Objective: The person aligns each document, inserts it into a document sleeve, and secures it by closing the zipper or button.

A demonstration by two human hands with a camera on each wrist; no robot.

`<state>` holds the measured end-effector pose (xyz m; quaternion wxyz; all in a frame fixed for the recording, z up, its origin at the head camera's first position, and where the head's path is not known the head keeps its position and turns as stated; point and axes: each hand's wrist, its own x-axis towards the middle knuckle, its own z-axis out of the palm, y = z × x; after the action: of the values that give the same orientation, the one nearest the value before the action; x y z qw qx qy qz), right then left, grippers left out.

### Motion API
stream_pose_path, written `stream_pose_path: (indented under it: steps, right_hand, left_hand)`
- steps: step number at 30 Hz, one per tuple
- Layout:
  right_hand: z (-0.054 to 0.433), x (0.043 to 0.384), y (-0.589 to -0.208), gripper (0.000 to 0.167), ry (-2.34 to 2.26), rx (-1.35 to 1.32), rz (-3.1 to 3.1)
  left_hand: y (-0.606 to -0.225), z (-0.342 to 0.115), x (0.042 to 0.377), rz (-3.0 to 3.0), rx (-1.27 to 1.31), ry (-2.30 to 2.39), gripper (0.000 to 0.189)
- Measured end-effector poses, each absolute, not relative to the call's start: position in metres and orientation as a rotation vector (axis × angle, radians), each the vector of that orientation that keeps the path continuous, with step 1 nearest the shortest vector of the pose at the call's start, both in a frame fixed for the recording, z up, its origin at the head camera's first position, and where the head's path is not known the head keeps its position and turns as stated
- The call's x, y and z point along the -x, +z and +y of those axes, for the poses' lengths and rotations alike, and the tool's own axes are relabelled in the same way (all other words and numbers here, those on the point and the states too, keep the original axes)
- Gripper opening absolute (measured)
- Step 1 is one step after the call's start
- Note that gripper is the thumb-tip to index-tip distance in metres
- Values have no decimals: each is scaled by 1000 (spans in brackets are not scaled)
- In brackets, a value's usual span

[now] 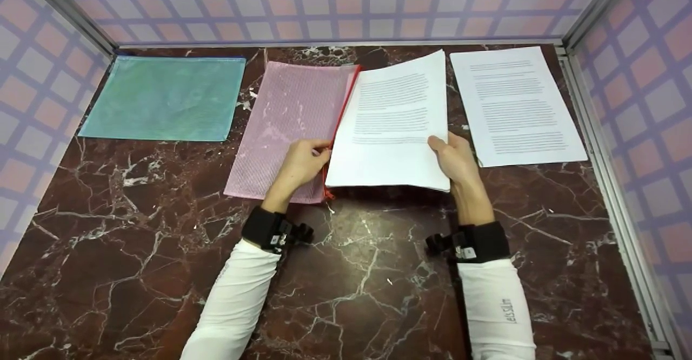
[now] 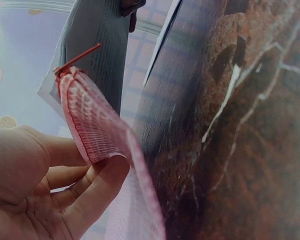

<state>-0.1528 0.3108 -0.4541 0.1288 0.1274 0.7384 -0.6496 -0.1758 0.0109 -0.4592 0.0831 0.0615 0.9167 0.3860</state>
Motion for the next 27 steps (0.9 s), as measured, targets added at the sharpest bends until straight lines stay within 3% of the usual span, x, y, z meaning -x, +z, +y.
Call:
stream_pose_path:
  steps: [13,27]
  right_hand:
    - [314,156,-443,60,-1581,-313,2382]
    - [306,155,-430,57,-1605,-286,2450]
  left_hand:
    - [-455,11,173,2789,-208,1106,28]
    - [-454,14,170,2833,-251,1042,26]
